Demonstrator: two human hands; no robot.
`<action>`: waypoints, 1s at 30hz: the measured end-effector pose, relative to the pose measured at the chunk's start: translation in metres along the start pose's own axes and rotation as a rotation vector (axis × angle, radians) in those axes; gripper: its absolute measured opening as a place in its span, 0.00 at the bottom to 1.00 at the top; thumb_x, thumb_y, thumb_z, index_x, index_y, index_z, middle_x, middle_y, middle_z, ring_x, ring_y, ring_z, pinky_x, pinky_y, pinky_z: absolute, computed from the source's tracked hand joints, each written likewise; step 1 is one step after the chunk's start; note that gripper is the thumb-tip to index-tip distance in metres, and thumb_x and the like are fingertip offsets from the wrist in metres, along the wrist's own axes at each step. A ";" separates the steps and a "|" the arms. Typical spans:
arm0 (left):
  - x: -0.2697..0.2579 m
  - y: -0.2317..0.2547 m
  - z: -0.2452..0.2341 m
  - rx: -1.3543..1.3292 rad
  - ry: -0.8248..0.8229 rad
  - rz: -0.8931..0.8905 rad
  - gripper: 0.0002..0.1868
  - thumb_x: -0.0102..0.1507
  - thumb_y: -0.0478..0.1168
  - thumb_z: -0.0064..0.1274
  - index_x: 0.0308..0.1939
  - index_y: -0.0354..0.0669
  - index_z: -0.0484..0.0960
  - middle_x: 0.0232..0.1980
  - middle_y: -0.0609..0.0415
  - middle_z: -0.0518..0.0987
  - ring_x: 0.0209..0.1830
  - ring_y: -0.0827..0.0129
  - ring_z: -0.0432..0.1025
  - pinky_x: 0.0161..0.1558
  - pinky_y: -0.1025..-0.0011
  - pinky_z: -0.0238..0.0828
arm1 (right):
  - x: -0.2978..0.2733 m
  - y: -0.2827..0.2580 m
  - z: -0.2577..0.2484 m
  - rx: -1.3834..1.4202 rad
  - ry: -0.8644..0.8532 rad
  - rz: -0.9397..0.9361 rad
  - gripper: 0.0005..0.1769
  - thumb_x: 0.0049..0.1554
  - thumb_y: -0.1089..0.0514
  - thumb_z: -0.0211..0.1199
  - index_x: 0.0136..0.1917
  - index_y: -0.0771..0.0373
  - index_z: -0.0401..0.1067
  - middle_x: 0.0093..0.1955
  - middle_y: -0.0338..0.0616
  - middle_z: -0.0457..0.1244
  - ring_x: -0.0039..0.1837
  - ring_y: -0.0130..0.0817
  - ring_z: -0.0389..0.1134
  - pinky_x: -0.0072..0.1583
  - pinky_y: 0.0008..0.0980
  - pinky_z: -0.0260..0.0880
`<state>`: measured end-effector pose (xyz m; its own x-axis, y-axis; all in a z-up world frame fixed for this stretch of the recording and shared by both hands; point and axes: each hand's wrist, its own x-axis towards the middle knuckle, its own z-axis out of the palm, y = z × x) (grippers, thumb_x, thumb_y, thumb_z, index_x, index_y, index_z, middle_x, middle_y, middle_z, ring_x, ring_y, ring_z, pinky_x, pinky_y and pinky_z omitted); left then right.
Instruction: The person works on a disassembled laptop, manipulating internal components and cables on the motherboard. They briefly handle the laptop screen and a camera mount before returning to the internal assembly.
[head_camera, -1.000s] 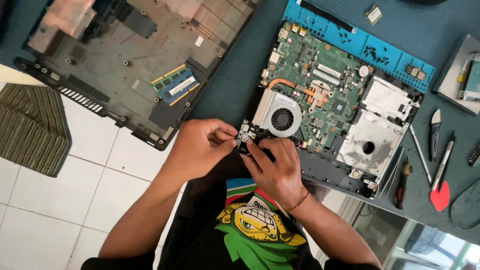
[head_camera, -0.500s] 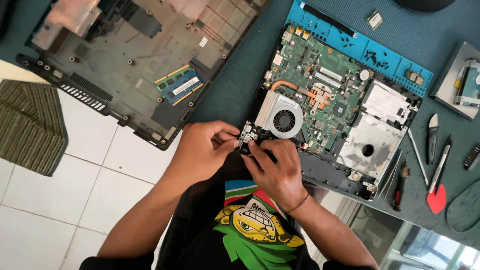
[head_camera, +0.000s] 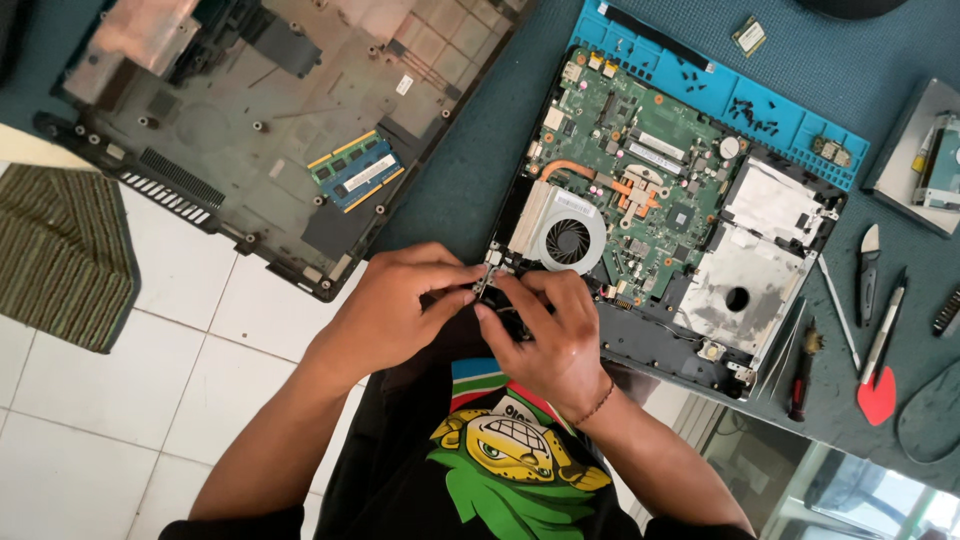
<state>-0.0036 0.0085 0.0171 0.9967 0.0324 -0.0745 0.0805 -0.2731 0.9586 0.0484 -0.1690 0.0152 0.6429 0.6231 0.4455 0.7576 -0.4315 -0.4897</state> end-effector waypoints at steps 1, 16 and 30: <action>0.001 -0.001 0.000 0.000 -0.002 0.003 0.12 0.57 0.30 0.53 0.44 0.37 0.83 0.34 0.44 0.80 0.32 0.54 0.78 0.30 0.69 0.79 | 0.000 0.001 0.001 -0.002 0.002 0.000 0.13 0.51 0.56 0.67 0.45 0.68 0.75 0.37 0.44 0.57 0.36 0.36 0.59 0.39 0.35 0.67; 0.002 -0.001 0.008 0.011 0.086 -0.008 0.06 0.56 0.31 0.56 0.36 0.36 0.84 0.32 0.48 0.80 0.29 0.59 0.78 0.26 0.72 0.78 | -0.004 0.008 0.007 -0.054 0.062 -0.092 0.12 0.49 0.55 0.67 0.43 0.64 0.76 0.36 0.45 0.58 0.35 0.36 0.60 0.40 0.35 0.67; 0.002 -0.003 0.011 -0.076 0.072 -0.256 0.15 0.54 0.32 0.56 0.46 0.37 0.82 0.36 0.40 0.82 0.34 0.52 0.79 0.31 0.66 0.80 | -0.014 0.017 0.007 -0.011 0.077 -0.197 0.07 0.49 0.60 0.67 0.41 0.64 0.76 0.36 0.47 0.60 0.37 0.46 0.64 0.40 0.40 0.67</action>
<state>-0.0013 -0.0013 0.0109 0.9405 0.1598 -0.2998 0.3258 -0.1746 0.9292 0.0516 -0.1805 -0.0042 0.4886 0.6445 0.5881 0.8704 -0.3140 -0.3791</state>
